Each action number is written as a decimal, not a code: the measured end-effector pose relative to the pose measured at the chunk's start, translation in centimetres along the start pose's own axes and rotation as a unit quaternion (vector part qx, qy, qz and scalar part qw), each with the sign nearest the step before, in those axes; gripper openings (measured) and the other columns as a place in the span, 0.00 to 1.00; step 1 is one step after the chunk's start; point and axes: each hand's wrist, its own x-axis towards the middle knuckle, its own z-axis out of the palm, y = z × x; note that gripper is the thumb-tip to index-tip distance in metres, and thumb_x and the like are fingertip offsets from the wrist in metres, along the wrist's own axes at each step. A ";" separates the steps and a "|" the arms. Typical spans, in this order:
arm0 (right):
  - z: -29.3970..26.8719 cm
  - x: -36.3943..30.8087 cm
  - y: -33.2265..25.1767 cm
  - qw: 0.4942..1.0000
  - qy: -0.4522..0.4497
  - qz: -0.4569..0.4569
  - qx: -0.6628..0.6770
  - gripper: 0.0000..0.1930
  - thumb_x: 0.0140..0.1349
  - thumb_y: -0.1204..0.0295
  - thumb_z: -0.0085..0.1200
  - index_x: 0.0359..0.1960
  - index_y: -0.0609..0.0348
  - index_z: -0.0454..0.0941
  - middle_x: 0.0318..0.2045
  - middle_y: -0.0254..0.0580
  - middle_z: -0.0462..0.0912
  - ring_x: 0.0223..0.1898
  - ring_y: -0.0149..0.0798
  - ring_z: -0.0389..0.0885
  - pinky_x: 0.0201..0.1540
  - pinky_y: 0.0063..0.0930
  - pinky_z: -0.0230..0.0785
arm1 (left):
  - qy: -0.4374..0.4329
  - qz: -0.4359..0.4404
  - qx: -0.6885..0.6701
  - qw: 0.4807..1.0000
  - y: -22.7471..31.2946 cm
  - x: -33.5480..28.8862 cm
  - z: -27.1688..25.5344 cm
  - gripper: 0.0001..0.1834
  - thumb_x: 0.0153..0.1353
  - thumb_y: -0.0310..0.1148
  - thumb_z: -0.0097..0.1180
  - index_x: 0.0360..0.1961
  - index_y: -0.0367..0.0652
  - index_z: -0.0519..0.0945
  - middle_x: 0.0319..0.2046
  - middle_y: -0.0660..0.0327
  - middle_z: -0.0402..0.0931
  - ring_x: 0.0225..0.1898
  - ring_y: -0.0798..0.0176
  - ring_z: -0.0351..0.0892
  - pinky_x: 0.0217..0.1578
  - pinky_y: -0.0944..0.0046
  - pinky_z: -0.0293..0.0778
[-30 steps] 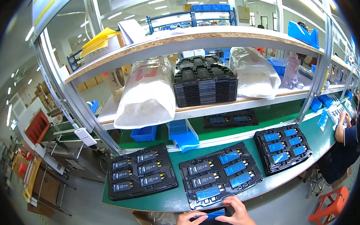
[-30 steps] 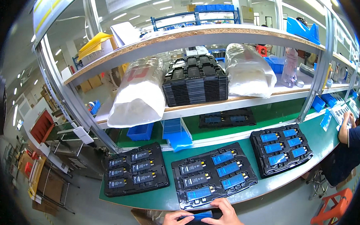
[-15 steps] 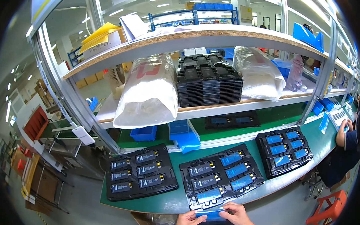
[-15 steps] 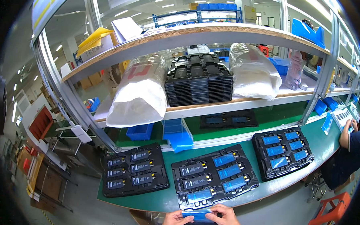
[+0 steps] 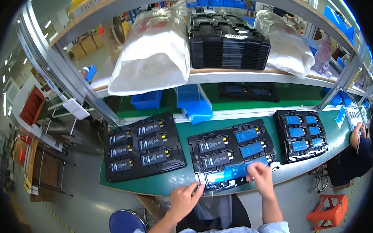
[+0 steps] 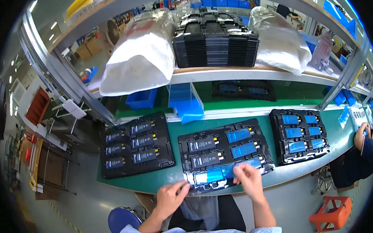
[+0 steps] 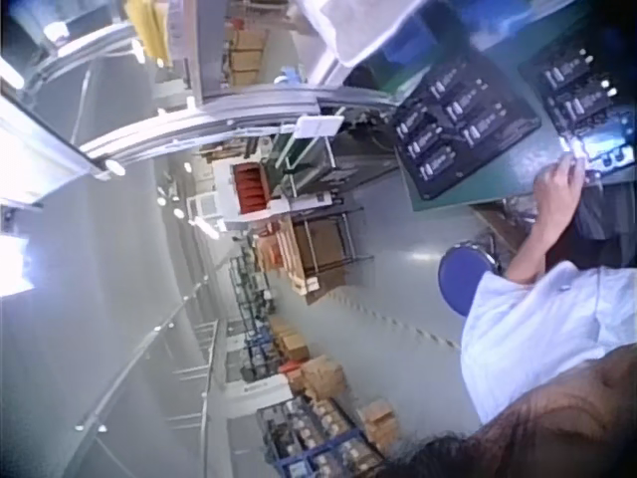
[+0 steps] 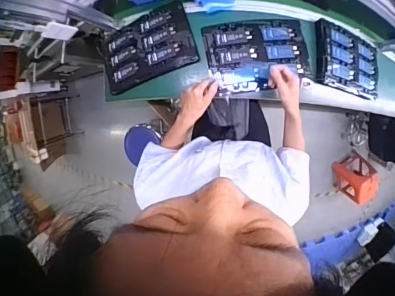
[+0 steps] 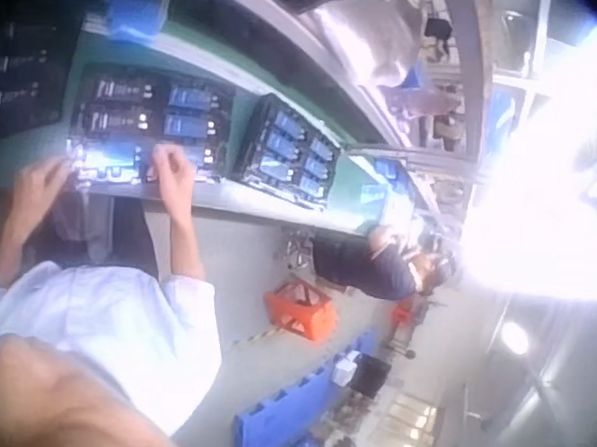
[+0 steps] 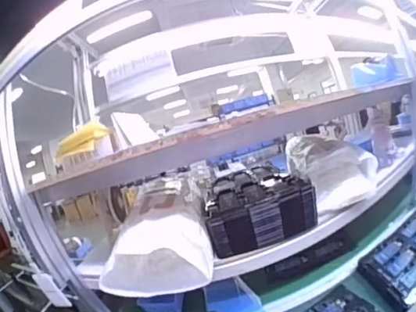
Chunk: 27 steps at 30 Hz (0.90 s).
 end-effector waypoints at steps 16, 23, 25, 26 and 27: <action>3.2 8.4 2.1 0.984 -0.136 0.094 -0.072 0.12 0.62 0.66 0.58 0.33 0.66 0.78 0.16 0.30 0.76 0.17 0.20 0.71 0.18 0.15 0.63 | -0.092 -0.001 0.131 0.987 -0.9 4.0 1.6 0.17 0.60 0.38 0.54 0.47 0.41 0.79 0.11 0.54 0.73 0.14 0.53 0.76 0.21 0.56 0.72; 4.2 7.6 1.6 0.981 -0.106 0.079 -0.142 0.11 0.62 0.68 0.58 0.33 0.65 0.80 0.18 0.31 0.78 0.18 0.19 0.73 0.17 0.15 0.63 | -0.085 -0.002 0.113 0.990 -1.1 3.9 1.9 0.18 0.59 0.36 0.55 0.48 0.39 0.77 0.12 0.56 0.73 0.15 0.54 0.75 0.22 0.57 0.72; 4.1 7.6 1.7 0.981 -0.105 0.077 -0.142 0.10 0.61 0.68 0.58 0.33 0.65 0.80 0.17 0.30 0.78 0.18 0.19 0.73 0.17 0.15 0.64 | -0.083 -0.001 0.111 0.990 -1.1 4.0 1.9 0.18 0.59 0.36 0.56 0.48 0.39 0.78 0.12 0.56 0.73 0.15 0.54 0.75 0.22 0.58 0.72; 4.0 7.6 1.8 0.981 -0.103 0.076 -0.143 0.10 0.61 0.68 0.58 0.33 0.65 0.80 0.17 0.30 0.78 0.18 0.19 0.73 0.17 0.15 0.64 | -0.083 -0.001 0.108 0.991 -1.0 4.0 2.0 0.18 0.59 0.36 0.56 0.48 0.39 0.78 0.12 0.56 0.73 0.15 0.54 0.75 0.22 0.58 0.72; 4.0 7.7 1.9 0.981 -0.104 0.073 -0.145 0.10 0.62 0.68 0.58 0.33 0.65 0.80 0.17 0.30 0.78 0.18 0.19 0.73 0.18 0.15 0.64 | -0.080 -0.002 0.106 0.991 -1.1 3.9 2.0 0.18 0.58 0.36 0.56 0.48 0.39 0.78 0.12 0.56 0.73 0.15 0.54 0.75 0.22 0.58 0.71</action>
